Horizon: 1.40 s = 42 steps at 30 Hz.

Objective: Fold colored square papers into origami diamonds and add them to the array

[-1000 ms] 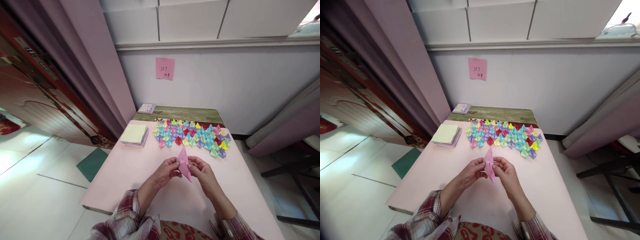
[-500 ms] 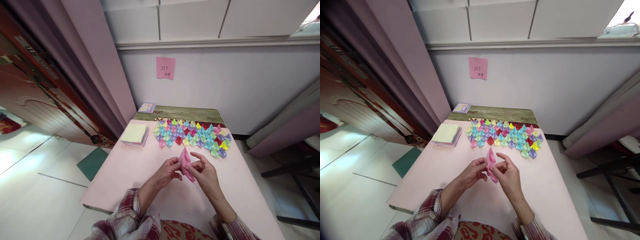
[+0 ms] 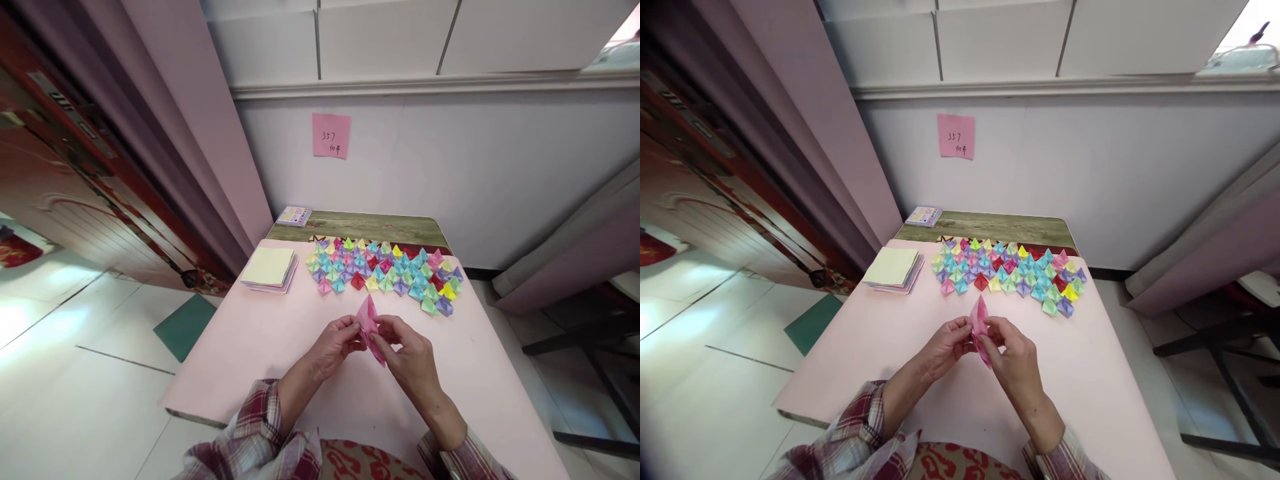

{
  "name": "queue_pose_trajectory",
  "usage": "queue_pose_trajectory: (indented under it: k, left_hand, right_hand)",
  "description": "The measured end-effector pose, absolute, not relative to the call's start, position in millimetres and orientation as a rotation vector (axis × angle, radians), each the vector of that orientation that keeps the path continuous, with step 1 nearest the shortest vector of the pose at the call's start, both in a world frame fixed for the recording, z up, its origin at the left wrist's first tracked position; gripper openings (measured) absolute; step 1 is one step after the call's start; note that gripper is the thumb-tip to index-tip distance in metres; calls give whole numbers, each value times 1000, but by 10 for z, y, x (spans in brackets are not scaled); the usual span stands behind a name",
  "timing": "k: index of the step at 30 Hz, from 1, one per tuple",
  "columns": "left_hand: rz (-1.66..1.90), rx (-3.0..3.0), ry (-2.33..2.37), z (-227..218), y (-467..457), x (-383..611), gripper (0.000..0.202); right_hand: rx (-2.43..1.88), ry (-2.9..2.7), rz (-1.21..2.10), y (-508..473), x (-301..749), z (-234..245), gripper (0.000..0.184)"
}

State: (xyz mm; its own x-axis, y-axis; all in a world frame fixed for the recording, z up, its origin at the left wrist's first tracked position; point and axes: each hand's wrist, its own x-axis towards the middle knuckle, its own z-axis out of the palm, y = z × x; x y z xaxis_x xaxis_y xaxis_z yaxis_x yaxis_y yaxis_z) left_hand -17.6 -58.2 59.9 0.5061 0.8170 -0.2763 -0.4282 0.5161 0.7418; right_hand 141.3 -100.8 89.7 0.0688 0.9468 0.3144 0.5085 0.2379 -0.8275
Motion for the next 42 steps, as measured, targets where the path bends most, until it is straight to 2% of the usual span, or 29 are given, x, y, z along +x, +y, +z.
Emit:
queue_pose_trajectory:
  k: [5,10,15,27,30,37,42]
  left_hand:
    - [872,589,680,576,-597,-162,21]
    - [883,417,680,509,-627,-127,22]
    - [883,351,664,490,-640,-104,25]
    - [985,267,670,538,-635,-35,14]
    - [996,154,668,517,-613,-26,10]
    - [865,-5,708,451,-558,-72,21]
    - [860,-5,731,437,-558,-71,24]
  right_hand:
    - [-1422,-1582,559,-1021,1393,878,12]
    - [-1454,-1523,472,-1035,1363,833,21]
    - [-1385,-1614,408,-1029,1369,843,9]
    - [-1342,-1810,461,-975,1377,700,22]
    - [-1415,-1909,366,-995,1343,641,23]
    - [-1594,-2206,53,-1079,1239,625,28]
    - [-1715,-2319,-19,-1114,1175,567,37]
